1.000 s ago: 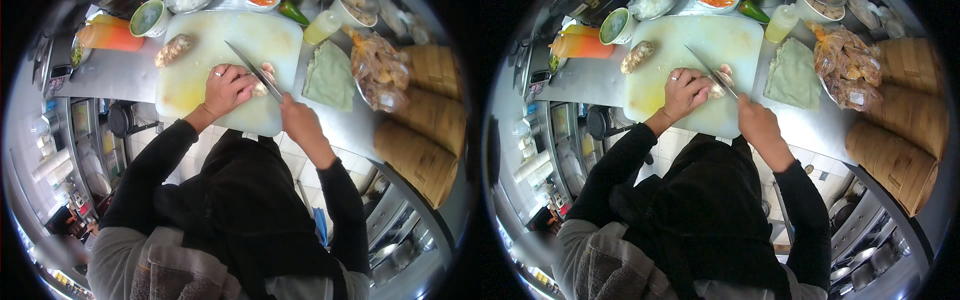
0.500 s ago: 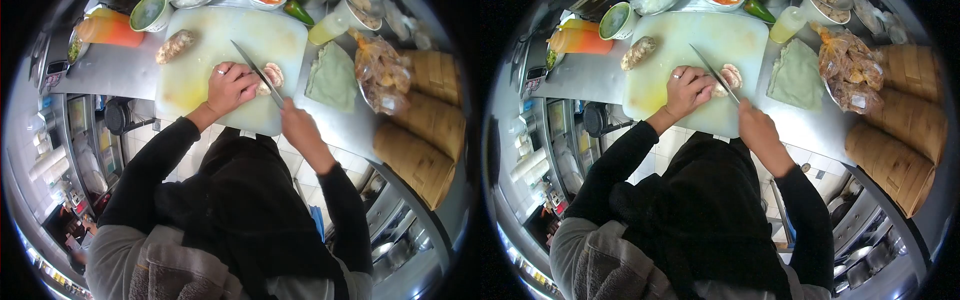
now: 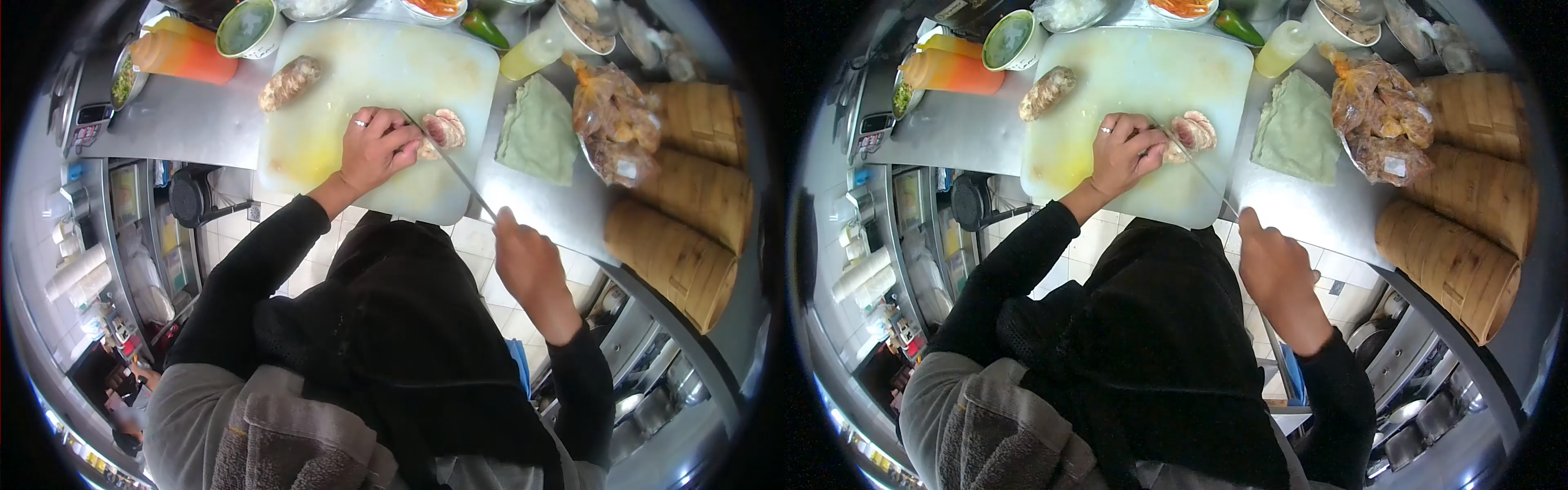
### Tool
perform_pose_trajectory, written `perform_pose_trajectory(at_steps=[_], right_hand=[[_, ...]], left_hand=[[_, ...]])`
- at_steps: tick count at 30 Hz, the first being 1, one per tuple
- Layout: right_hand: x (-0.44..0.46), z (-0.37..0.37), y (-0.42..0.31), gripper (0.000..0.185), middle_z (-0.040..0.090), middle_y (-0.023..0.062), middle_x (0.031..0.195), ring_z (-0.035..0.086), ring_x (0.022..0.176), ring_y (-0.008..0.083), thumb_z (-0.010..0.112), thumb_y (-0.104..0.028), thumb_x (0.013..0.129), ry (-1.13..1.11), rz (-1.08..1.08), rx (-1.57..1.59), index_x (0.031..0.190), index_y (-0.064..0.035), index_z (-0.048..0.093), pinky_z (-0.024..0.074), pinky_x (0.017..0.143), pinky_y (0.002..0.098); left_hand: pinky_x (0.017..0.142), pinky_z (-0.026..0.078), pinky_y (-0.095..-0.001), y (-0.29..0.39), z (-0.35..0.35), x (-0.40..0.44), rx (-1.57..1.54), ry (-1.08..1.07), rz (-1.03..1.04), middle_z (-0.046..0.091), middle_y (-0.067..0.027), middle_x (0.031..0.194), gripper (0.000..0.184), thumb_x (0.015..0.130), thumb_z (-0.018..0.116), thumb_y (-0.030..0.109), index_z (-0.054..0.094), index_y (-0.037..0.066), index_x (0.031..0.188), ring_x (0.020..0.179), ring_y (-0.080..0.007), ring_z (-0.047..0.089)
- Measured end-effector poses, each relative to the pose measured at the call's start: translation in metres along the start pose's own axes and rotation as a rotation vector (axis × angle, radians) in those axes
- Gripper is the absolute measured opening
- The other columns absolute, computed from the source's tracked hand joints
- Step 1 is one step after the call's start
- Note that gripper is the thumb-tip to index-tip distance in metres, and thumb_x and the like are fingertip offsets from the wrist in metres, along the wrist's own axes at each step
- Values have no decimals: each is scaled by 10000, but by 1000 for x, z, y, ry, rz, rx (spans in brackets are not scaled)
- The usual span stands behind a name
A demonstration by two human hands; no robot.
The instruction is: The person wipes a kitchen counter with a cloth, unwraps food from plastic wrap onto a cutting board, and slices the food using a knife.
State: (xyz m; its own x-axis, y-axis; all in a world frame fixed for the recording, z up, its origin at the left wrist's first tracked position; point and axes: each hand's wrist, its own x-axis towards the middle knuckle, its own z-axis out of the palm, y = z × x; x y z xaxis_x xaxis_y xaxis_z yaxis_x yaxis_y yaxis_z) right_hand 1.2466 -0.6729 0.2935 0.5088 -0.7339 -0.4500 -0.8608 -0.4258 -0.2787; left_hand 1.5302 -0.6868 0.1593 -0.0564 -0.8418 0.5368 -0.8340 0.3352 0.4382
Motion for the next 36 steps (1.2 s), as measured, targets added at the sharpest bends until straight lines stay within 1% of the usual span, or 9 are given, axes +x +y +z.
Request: perform_pose_trajectory(at_steps=[4, 6, 9, 13, 15, 20, 27, 34, 36], right_hand=[[59, 44, -1, 238, 658, 214, 746, 651, 721, 428, 503, -182, 1006, 10, -39, 121, 1167, -7, 503, 506, 650, 556], [63, 52, -3, 191, 674, 249, 755, 682, 711, 452, 480, -19, 907, 106, -81, 194, 1097, -1, 481, 551, 625, 533], [52, 35, -15, 184, 675, 253, 770, 683, 715, 452, 477, -17, 907, 0, -7, 50, 1090, 9, 478, 550, 608, 534], [67, 49, -8, 178, 679, 267, 805, 683, 732, 458, 472, -24, 912, 29, -51, 76, 1085, 19, 475, 554, 635, 541], [92, 69, -11, 241, 650, 283, 746, 655, 736, 482, 511, -167, 1002, 90, -76, 208, 1147, 19, 459, 523, 657, 577], [105, 54, 2, 244, 650, 282, 758, 647, 752, 495, 550, -218, 992, 110, -146, 242, 1058, 0, 463, 500, 668, 592], [-2, -29, -15, 161, 688, 251, 776, 690, 738, 450, 499, -138, 991, -148, 43, -46, 1094, -16, 482, 545, 678, 548], [48, 20, -13, 244, 666, 230, 743, 667, 714, 436, 536, -168, 994, -68, -11, 24, 1160, 0, 473, 526, 634, 548], [81, 41, -17, 262, 664, 262, 767, 659, 722, 466, 537, -178, 994, 12, -47, 104, 1165, 4, 461, 522, 646, 567]], left_hand=[[783, 466, -349, -5, 2, -2, 6, 10, -8, 586, 25, 923, 174, 692, 761, 168, 724, 219, 854, 874, -211, 542], [781, 462, -360, -3, -1, -3, -8, -10, -1, 583, 6, 912, 181, 710, 761, 152, 724, 198, 882, 870, -225, 540], [787, 464, -366, -1, -4, 1, -1, -27, 27, 586, 1, 913, 192, 718, 753, 147, 724, 195, 902, 879, -230, 541], [805, 471, -371, -1, -4, 1, -5, -52, -3, 592, 7, 925, 200, 714, 744, 156, 721, 203, 907, 901, -231, 544], [809, 465, -381, -1, -5, 1, -11, -50, 12, 582, -15, 928, 192, 730, 747, 152, 724, 184, 917, 900, -251, 540], [806, 451, -387, -3, -5, 1, -24, -34, 24, 557, -38, 936, 172, 753, 752, 159, 726, 176, 923, 910, -267, 528], [808, 447, -373, -2, -4, -7, -18, 11, -48, 566, -11, 930, 198, 716, 765, 153, 717, 188, 904, 904, -243, 516], [811, 443, -367, -6, 0, -5, -51, 18, -56, 572, -6, 921, 197, 712, 764, 141, 717, 183, 898, 899, -239, 513], [813, 442, -368, -9, -1, -4, -60, 13, -52, 573, -12, 923, 203, 714, 762, 134, 718, 180, 906, 901, -242, 514]])
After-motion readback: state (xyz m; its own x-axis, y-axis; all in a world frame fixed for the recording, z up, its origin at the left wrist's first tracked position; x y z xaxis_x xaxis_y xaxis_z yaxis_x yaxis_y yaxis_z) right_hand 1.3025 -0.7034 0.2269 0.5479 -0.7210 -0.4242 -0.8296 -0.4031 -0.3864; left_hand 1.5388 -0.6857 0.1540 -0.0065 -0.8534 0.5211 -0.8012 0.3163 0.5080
